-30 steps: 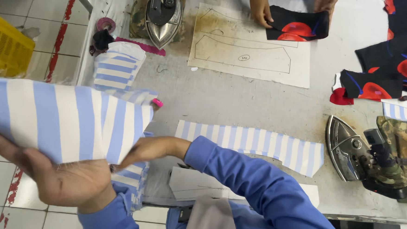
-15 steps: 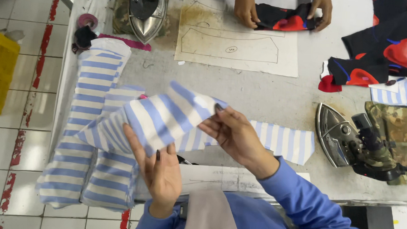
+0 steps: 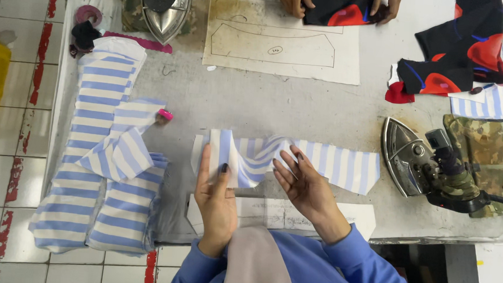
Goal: The person places a paper pattern on a piece of blue and white striped fabric and uses a steam iron to press it flat. They then use shears to cut the fabric along the pattern's edge. The person repeats this process with another piece of fabric.
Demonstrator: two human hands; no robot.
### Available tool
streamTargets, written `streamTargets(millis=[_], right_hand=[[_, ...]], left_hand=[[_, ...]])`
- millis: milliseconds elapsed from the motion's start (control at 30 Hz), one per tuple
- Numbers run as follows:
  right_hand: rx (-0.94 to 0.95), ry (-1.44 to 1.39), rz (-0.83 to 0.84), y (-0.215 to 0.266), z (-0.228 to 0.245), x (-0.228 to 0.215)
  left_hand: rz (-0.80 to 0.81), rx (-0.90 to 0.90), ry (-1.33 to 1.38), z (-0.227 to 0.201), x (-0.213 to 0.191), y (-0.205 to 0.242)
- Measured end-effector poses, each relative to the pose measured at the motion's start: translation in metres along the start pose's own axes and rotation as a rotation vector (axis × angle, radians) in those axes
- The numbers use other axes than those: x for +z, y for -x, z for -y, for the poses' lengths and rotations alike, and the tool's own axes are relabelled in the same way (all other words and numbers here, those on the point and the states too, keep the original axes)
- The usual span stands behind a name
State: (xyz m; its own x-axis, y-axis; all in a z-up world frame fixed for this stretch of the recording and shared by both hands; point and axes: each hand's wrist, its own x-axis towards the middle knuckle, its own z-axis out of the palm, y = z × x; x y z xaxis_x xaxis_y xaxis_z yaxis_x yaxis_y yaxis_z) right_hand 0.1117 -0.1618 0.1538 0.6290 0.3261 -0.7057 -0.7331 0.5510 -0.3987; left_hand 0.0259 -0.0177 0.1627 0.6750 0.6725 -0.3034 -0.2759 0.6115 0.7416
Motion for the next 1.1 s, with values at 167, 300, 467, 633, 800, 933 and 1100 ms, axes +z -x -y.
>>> streamTargets(millis=[167,300,467,633,800,933,1100], right_hand=[[-0.223,-0.019,0.068,0.008,0.013,-0.015],[-0.001,0.293,0.386,0.016,-0.027,-0.034],[0.122,0.440,0.734,-0.021,-0.072,-0.037],[-0.193,-0.261,0.436,-0.028,-0.017,-0.033],[-0.306,-0.329,0.169,-0.032,0.034,-0.080],[-0.451,-0.385,-0.039,-0.036,0.063,-0.127],[-0.526,-0.311,-0.133,-0.048,0.077,-0.177]], left_hand=[[-0.122,0.134,-0.062,0.055,-0.080,-0.036],[0.111,0.127,0.022,0.023,-0.021,-0.012],[0.240,0.092,0.102,0.023,0.021,0.016],[0.232,0.121,0.092,0.040,0.001,0.007],[0.091,0.166,-0.028,0.054,-0.039,-0.022],[-0.122,0.157,-0.014,0.069,-0.062,-0.061],[-0.122,0.275,-0.426,0.089,-0.076,-0.080]])
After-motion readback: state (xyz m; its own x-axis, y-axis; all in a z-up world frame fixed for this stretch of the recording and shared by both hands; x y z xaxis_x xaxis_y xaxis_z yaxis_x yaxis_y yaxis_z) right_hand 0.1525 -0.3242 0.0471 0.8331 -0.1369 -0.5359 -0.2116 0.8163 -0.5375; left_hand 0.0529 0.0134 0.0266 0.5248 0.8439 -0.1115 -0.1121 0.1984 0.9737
